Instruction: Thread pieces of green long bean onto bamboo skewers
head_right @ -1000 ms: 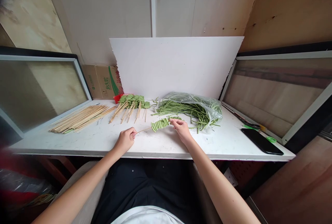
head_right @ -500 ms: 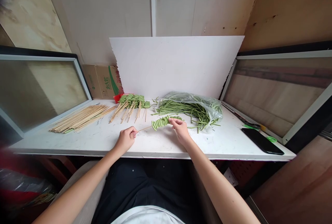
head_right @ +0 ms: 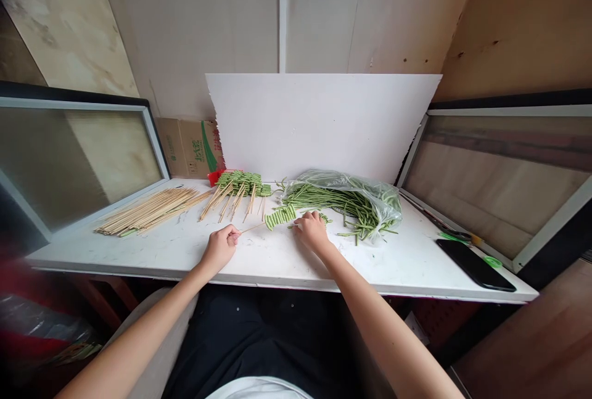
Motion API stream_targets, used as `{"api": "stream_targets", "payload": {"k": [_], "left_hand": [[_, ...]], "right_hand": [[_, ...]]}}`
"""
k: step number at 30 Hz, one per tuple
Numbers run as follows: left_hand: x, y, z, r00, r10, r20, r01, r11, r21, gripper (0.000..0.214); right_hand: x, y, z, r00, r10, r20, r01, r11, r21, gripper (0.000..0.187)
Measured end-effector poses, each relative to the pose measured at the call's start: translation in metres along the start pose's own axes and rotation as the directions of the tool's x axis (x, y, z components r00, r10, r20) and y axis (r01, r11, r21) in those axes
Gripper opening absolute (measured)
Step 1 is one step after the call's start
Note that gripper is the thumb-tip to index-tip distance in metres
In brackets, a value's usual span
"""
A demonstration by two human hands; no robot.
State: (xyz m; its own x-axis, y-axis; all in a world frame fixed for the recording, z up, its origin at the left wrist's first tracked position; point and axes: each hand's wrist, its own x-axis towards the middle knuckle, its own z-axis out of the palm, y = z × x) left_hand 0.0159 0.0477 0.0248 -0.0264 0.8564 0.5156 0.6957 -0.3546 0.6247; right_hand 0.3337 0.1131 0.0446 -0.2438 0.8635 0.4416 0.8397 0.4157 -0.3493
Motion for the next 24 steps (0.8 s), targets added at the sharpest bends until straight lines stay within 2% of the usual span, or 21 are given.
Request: {"api": "stream_targets", "payload": {"k": [2,5,7,9,12,16,19,24], "left_hand": [[-0.001,0.000,0.001,1.000,0.000,0.009,0.000,1.000,0.012,0.021],[-0.001,0.000,0.001,0.999,0.003,0.034,-0.003,1.000,0.010,0.021],[0.000,0.000,0.001,0.999,0.009,0.036,-0.009,1.000,0.001,0.021],[0.000,0.001,0.001,0.999,0.008,0.035,-0.008,1.000,-0.006,0.021],[-0.002,0.007,0.003,0.999,-0.010,0.047,0.011,1.000,-0.024,0.021],[-0.009,0.022,0.011,0.998,-0.032,0.050,0.034,0.999,-0.040,0.021],[-0.014,0.029,0.016,0.998,-0.016,0.063,0.020,0.998,-0.064,0.020],[-0.018,0.029,0.021,0.996,-0.025,0.085,0.031,0.997,-0.068,0.020]], "right_hand": [[0.005,-0.002,0.001,0.999,-0.035,0.038,0.037,0.998,-0.054,0.014],[0.003,-0.001,-0.004,0.998,-0.063,0.028,0.064,0.998,-0.021,0.011],[-0.004,0.004,-0.009,0.999,-0.043,-0.016,0.044,0.995,0.087,0.010],[-0.016,0.013,-0.014,0.998,0.027,-0.065,-0.009,0.963,0.268,0.013],[-0.034,0.026,-0.020,0.971,0.214,-0.105,-0.124,0.831,0.543,0.033],[-0.044,0.034,-0.024,0.908,0.418,-0.026,-0.246,0.582,0.775,0.054],[-0.043,0.032,-0.025,0.888,0.458,0.034,-0.249,0.419,0.873,0.059],[-0.044,0.029,-0.025,0.884,0.457,0.094,-0.243,0.278,0.929,0.051]]}}
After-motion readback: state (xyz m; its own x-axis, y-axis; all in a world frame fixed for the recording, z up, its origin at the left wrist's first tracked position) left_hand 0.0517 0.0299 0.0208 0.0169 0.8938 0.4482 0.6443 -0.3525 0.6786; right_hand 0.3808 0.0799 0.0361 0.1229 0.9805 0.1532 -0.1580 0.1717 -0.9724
